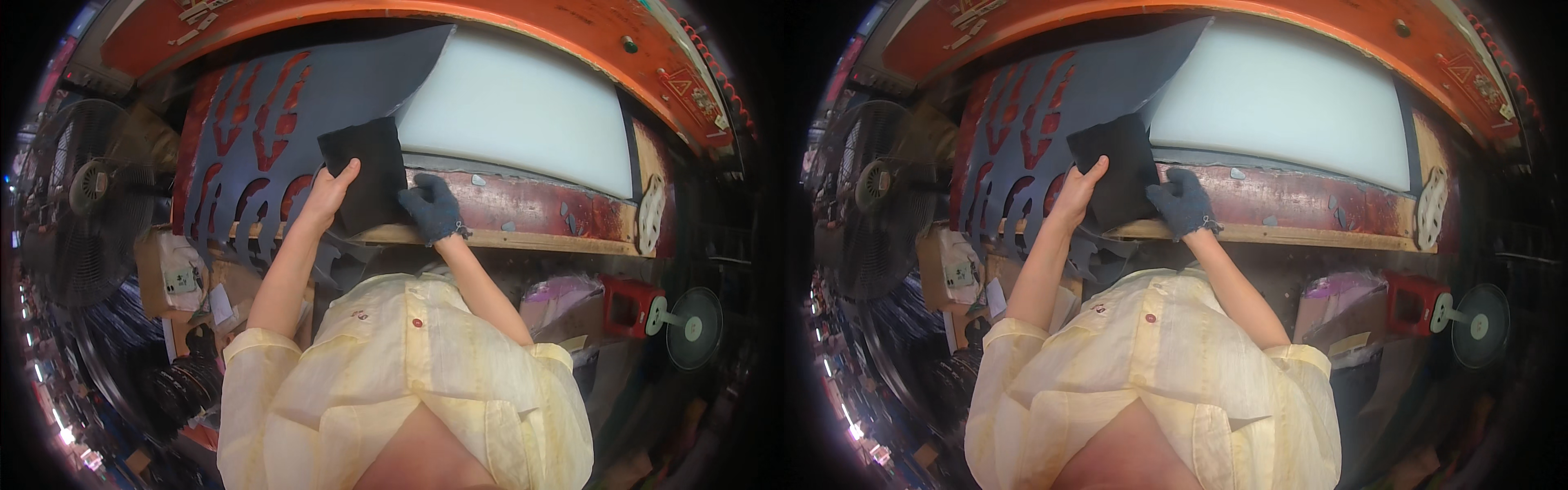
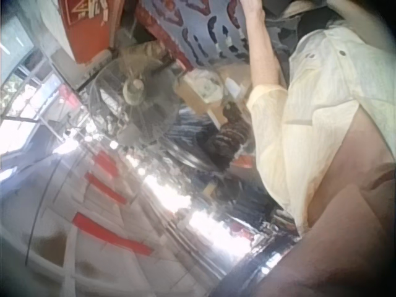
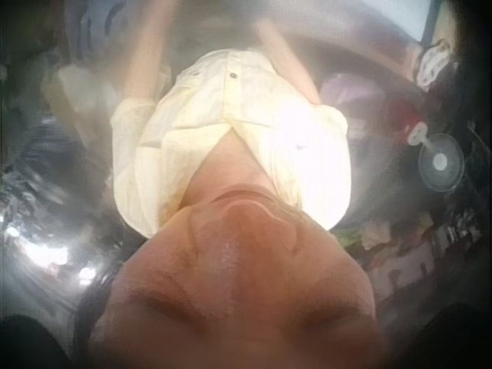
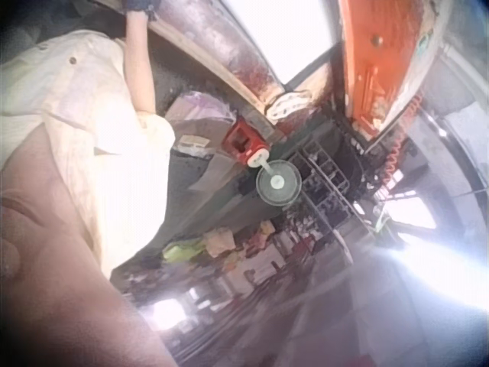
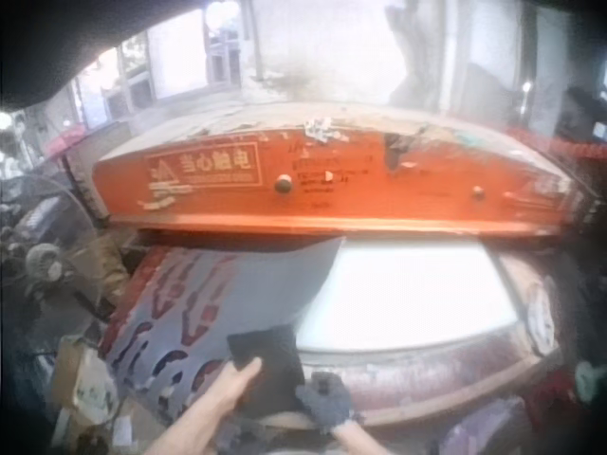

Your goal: The person removes cutout pieces from a perforated sheet on a die-cutting machine. They repeatedly pull out individual cutouts by hand and place them aside, then feed the sheet back through the machine to continue removing more pieces.

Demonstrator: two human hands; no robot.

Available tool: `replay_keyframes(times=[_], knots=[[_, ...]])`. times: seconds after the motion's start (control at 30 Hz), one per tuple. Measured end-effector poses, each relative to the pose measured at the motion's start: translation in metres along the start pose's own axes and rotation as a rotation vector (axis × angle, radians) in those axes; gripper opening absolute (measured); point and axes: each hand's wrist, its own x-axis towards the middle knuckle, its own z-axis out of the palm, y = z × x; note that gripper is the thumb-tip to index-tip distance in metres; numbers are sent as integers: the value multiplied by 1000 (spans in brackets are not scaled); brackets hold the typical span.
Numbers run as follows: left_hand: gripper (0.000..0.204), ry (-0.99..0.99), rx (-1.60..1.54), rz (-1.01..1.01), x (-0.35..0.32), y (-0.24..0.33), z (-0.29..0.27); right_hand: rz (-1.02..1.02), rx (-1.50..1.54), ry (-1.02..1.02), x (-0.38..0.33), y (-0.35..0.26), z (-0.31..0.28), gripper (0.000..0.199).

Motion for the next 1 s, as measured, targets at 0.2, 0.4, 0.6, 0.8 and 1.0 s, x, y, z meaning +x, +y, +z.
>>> replay_keyframes(times=[0.2, 0.4, 0.6, 0.8, 1.0], knots=[[32, -290, 710, 573, -10, -3, -5, -334, -259, -12, -2, 9, -9, 32], [30, -158, 1047, 830, -11, -6, -6, 32, 224, 115, -15, 1, -69, 30], [37, -93, 1146, 1138, -8, -12, 3, 478, 686, -192, -38, 8, -53, 36], [39, -125, 1313, 1144, -8, -13, 0, 257, 334, -237, -52, 6, -35, 38], [45, -93, 1723, 916, -12, 6, -22, 265, -32, -488, 14, 3, -93, 37]])
